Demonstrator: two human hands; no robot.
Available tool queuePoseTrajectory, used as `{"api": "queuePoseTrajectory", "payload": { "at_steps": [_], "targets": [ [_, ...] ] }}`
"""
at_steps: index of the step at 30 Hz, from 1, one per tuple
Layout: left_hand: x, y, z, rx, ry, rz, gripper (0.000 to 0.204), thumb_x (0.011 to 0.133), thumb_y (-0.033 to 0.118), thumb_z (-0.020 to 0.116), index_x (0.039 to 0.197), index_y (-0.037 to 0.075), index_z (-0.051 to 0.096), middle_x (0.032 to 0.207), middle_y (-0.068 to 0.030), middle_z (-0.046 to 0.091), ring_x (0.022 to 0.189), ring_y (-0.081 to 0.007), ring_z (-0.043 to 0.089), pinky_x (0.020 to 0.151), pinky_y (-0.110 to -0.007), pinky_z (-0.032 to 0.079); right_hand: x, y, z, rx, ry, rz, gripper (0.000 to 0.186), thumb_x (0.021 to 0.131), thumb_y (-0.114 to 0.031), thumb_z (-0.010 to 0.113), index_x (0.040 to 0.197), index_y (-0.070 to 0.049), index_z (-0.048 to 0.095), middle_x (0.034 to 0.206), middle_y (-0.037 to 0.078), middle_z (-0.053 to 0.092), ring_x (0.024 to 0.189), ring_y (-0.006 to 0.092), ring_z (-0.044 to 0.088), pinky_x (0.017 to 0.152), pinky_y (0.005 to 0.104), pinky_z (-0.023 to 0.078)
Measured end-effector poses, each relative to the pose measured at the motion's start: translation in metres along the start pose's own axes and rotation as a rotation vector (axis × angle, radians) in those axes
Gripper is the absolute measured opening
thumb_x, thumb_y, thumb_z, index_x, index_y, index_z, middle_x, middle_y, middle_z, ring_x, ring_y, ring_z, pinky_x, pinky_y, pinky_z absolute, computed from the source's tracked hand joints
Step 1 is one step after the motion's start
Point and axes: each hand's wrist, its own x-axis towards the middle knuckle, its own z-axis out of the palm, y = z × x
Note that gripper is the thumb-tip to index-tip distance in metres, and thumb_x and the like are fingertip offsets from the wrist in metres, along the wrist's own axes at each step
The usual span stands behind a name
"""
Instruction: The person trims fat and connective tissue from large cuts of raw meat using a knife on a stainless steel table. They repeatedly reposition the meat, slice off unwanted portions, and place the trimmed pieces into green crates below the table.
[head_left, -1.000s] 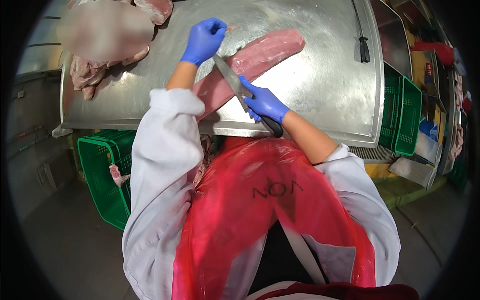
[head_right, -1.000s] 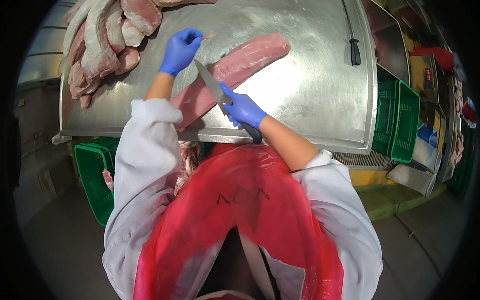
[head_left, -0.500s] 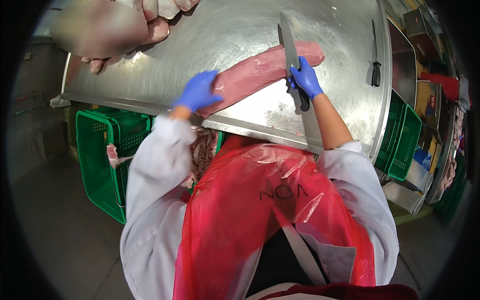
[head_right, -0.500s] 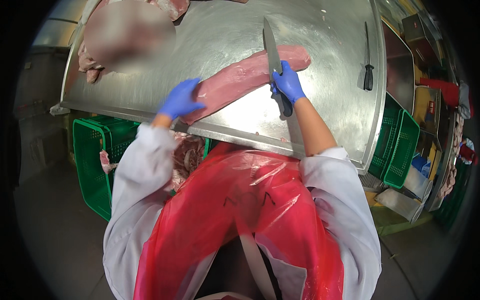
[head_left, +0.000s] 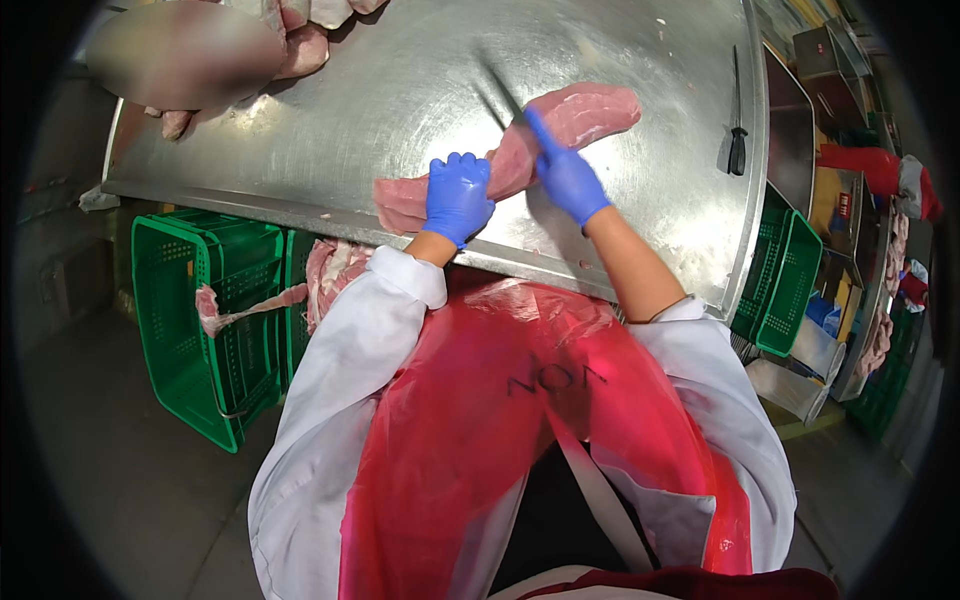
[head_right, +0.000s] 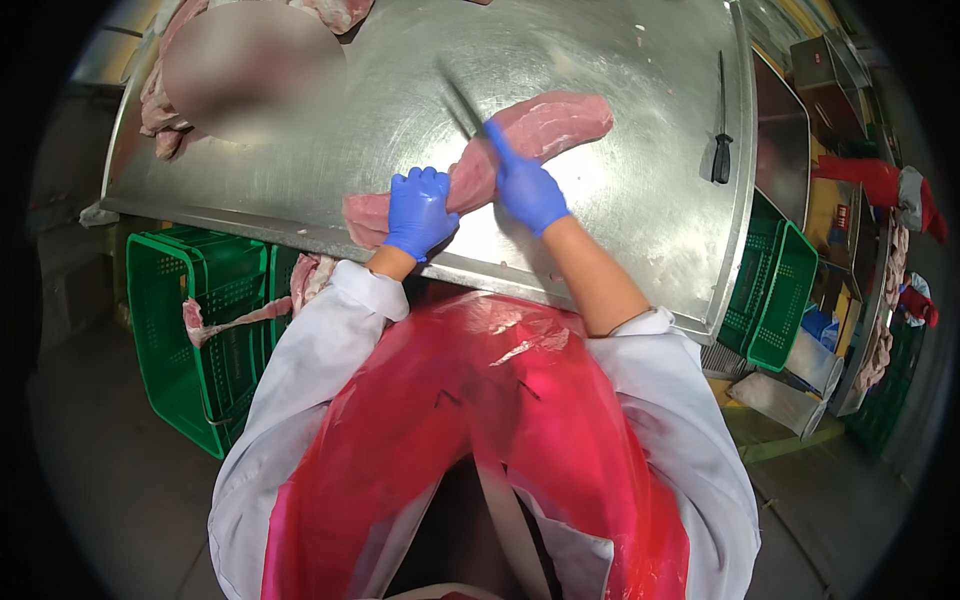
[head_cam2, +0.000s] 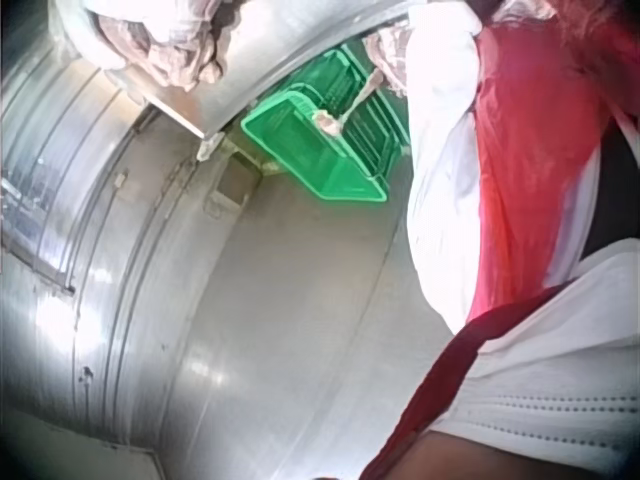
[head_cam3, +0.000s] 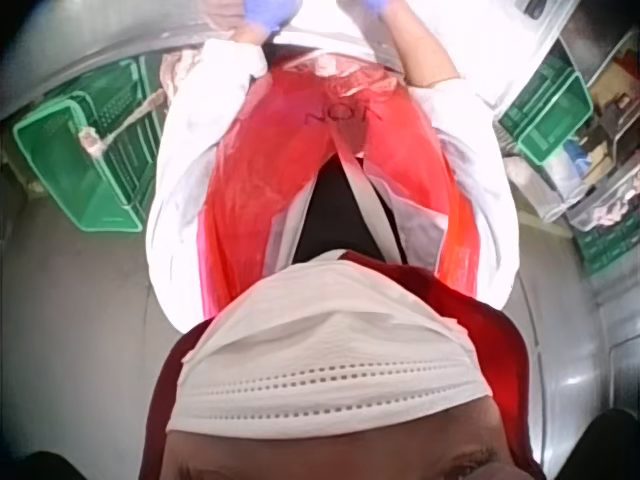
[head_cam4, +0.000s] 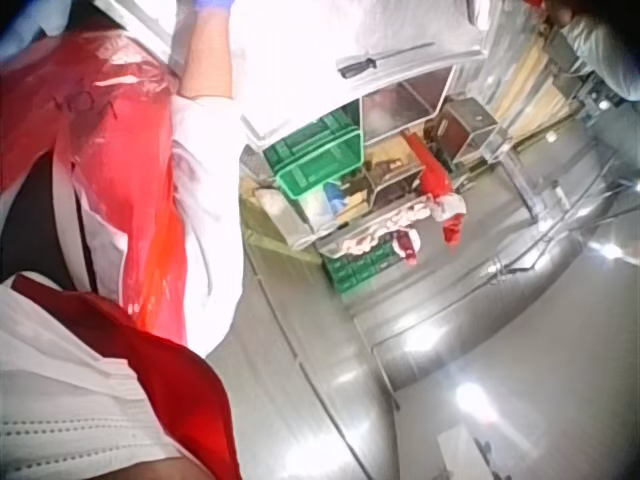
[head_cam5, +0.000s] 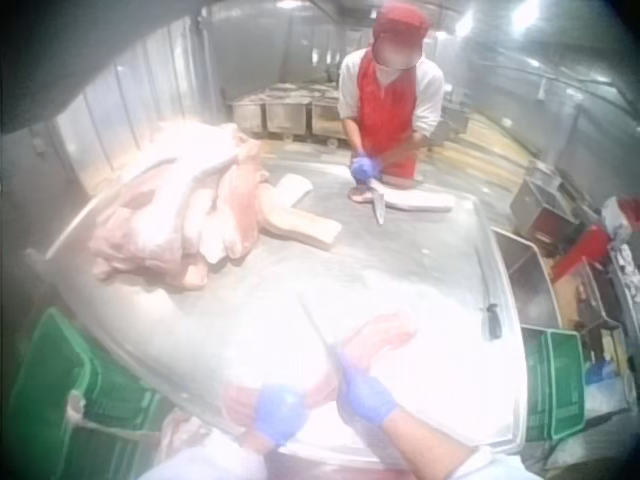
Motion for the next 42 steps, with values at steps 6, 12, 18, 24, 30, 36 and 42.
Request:
{"api": "queuePoseTrajectory", "payload": {
  "at_steps": [6,12,18,24,30,36,42],
  "targets": [
    [0.031,-0.031,-0.004,-0.03,0.182,-0.138,0.046,0.059,0.037,0.083,0.091,0.008,0.067,0.097,-0.0139,0.066,0.095,-0.0365,0.063,0.081,-0.05,0.049,-0.082,-0.015,-0.004,-0.148,-0.418,0.246,0.09,0.092,-0.012,0.056,0.165,-0.027,0.006,0.09,0.027,0.071,0.083,0.0464,0.07,0.08,0.0557,0.054],
    [0.056,-0.119,-0.001,-0.534,-0.149,-0.539,0.056,0.066,0.033,0.087,0.106,-0.002,0.071,0.105,-0.0196,0.073,0.094,-0.0353,0.07,0.082,-0.045,0.056,-0.126,0.011,-0.017,0.001,-0.468,0.201,0.076,0.098,-0.019,0.052,0.164,-0.025,0.014,0.088,0.029,0.07,0.077,0.0471,0.068,0.074,0.0567,0.053],
    [0.015,-0.098,-0.038,-1.553,-0.228,-0.557,0.066,0.079,0.011,0.075,0.141,-0.003,0.055,0.128,-0.0155,0.066,0.116,-0.0287,0.066,0.101,-0.043,0.054,-0.263,0.057,-0.061,0.254,-0.139,0.33,0.074,0.101,-0.019,0.052,0.165,-0.025,0.016,0.089,0.03,0.069,0.077,0.0485,0.067,0.074,0.0551,0.053],
    [0.187,0.179,-0.122,-2.25,-0.434,-0.265,0.05,0.1,0.025,0.064,0.144,0.006,0.051,0.143,-0.0176,0.056,0.129,-0.031,0.057,0.113,-0.047,0.045,-0.314,0.109,-0.079,0.457,0.175,0.592,0.079,0.098,-0.014,0.058,0.165,-0.025,0.018,0.089,0.027,0.071,0.079,0.0435,0.07,0.072,0.0447,0.053],
    [0.289,0.176,0.035,-0.295,0.038,0.294,0.095,0.073,0.055,0.086,0.137,-0.006,0.053,0.131,-0.0252,0.065,0.129,-0.0357,0.059,0.112,-0.044,0.043,-0.331,0.16,-0.127,0.406,0.353,0.419,0.08,0.096,-0.012,0.062,0.164,-0.021,0.023,0.092,0.023,0.073,0.082,0.0407,0.071,0.073,0.0469,0.055],
    [0.218,0.087,0.073,0.007,-0.216,-0.183,0.076,0.062,0.042,0.088,0.117,-0.005,0.063,0.113,-0.0289,0.07,0.103,-0.0432,0.07,0.088,-0.047,0.057,-0.412,0.201,-0.131,0.472,0.519,0.547,0.08,0.096,-0.011,0.061,0.164,-0.02,0.02,0.083,0.017,0.071,0.07,0.0357,0.069,0.066,0.0444,0.054],
    [0.227,0.068,0.073,-0.079,-0.291,-0.364,0.059,0.069,0.035,0.085,0.109,-0.005,0.067,0.099,-0.0196,0.073,0.091,-0.0319,0.071,0.079,-0.043,0.057,-0.437,0.225,-0.131,0.679,0.589,0.681,0.081,0.097,-0.006,0.057,0.166,-0.023,0.018,0.071,0.007,0.065,0.056,0.0135,0.058,0.055,0.0336,0.05]
  ]
}}
